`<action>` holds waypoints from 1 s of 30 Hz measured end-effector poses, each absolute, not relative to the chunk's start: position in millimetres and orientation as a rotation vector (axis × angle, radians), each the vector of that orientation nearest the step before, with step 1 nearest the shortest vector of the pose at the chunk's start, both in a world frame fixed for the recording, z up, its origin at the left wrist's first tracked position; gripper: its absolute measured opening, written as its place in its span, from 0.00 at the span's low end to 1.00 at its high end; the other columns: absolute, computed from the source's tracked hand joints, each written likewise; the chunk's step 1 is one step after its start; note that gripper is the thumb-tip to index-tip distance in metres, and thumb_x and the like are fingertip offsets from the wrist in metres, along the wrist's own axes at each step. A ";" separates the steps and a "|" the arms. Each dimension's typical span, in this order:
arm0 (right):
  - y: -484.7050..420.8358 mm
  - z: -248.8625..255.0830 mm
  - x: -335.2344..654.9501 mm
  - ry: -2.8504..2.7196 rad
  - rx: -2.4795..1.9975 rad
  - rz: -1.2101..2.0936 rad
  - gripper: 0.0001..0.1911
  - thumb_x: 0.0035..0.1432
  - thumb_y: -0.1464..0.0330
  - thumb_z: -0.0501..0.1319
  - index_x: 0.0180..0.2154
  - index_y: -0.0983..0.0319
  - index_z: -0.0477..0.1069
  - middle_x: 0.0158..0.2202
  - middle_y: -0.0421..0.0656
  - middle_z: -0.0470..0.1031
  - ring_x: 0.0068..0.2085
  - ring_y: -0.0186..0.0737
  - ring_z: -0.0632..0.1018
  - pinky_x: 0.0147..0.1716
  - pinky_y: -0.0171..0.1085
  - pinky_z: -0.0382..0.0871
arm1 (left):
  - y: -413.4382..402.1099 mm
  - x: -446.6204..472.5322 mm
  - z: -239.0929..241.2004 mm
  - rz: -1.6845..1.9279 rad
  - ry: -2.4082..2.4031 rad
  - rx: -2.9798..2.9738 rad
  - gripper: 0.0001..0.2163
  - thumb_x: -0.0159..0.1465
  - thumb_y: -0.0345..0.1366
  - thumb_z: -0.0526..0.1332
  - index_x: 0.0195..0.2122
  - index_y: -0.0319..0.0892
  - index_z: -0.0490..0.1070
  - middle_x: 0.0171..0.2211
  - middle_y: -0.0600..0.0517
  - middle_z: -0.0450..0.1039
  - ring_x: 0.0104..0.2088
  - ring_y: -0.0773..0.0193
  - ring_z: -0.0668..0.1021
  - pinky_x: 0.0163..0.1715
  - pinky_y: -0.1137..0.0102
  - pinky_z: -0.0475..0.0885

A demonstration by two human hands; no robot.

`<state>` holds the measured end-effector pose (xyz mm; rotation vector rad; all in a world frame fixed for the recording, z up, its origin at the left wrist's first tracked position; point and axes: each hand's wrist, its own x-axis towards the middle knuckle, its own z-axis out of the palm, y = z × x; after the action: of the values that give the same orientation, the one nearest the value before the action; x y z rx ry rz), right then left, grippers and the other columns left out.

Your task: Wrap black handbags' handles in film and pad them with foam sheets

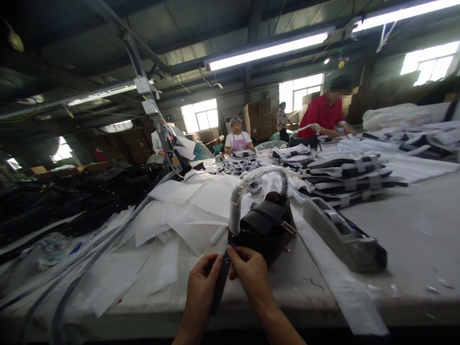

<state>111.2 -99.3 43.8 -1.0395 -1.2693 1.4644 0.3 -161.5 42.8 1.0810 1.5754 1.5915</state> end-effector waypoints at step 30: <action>-105.5 47.6 108.7 -1.298 -1.042 1.348 0.24 0.52 0.47 0.66 0.25 0.63 0.77 0.17 0.39 0.71 0.22 0.36 0.72 0.24 0.33 0.62 | -153.8 -4.3 42.9 1.581 1.649 1.223 0.18 0.63 0.51 0.60 0.39 0.40 0.76 0.32 0.48 0.79 0.34 0.59 0.79 0.34 0.69 0.72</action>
<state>108.7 -105.5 47.6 -1.0418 -1.2977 1.3479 -4.3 -153.8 42.9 1.2226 1.6487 1.5813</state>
